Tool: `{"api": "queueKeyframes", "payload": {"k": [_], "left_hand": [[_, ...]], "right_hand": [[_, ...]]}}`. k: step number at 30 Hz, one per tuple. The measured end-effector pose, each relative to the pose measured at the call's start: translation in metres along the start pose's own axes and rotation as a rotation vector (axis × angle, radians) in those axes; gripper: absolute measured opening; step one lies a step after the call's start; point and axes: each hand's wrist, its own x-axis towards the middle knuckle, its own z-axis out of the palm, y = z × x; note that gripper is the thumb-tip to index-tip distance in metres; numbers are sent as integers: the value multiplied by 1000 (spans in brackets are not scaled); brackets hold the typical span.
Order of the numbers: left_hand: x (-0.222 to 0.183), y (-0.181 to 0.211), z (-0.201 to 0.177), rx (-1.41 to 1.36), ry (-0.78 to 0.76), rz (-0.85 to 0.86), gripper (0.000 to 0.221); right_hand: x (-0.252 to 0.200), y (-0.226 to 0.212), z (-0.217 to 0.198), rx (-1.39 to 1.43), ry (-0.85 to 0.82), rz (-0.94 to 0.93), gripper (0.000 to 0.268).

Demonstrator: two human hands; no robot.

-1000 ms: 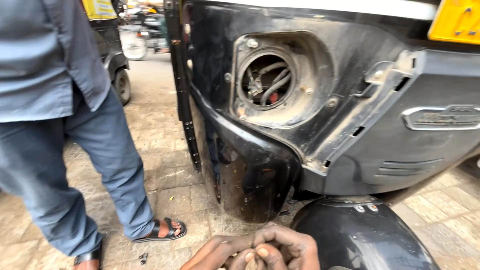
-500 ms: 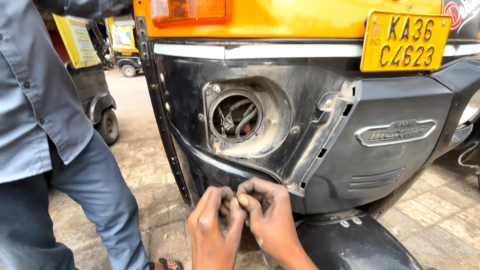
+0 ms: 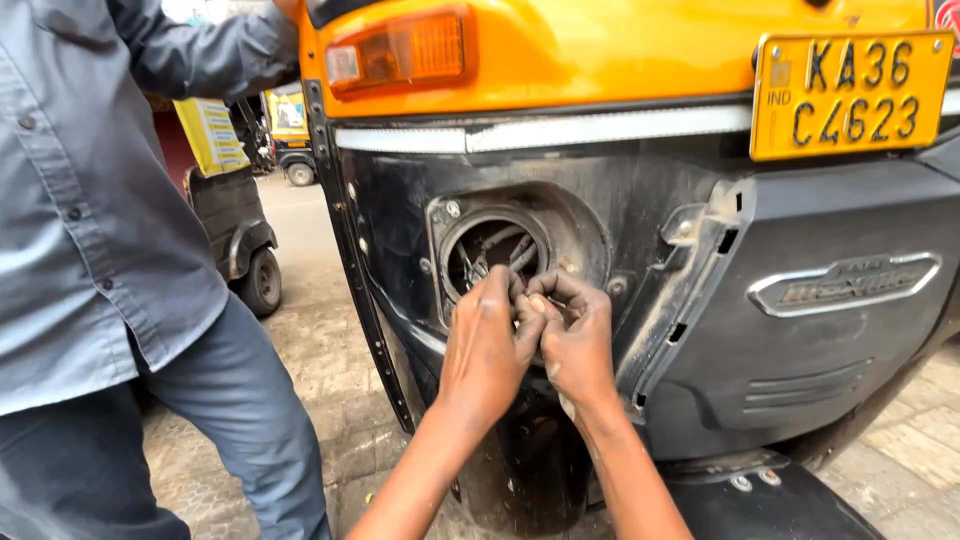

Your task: Repairing the electrical wiring of an auto-rickshaw headlight.

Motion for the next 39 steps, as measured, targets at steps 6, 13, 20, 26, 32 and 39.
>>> {"api": "queueKeyframes", "payload": {"k": [6, 13, 20, 26, 32, 39], "left_hand": [[5, -7, 5, -29, -94, -46, 26], [4, -7, -27, -524, -285, -431, 12], [3, 20, -43, -297, -186, -439, 16], [-8, -20, -29, -756, -148, -470, 11], [-6, -29, -30, -711, -325, -429, 13], [6, -33, -51, -672, -491, -613, 10]], "right_hand": [[-2, -3, -4, 4, -13, -17, 17], [-5, -40, -2, 339, -157, 305, 6], [-4, -50, -6, 128, -132, 305, 10], [-9, -47, -1, -10, -238, 235, 13], [-12, -39, -11, 192, -338, 334, 19], [-14, -33, -10, 435, -392, 479, 19]]}}
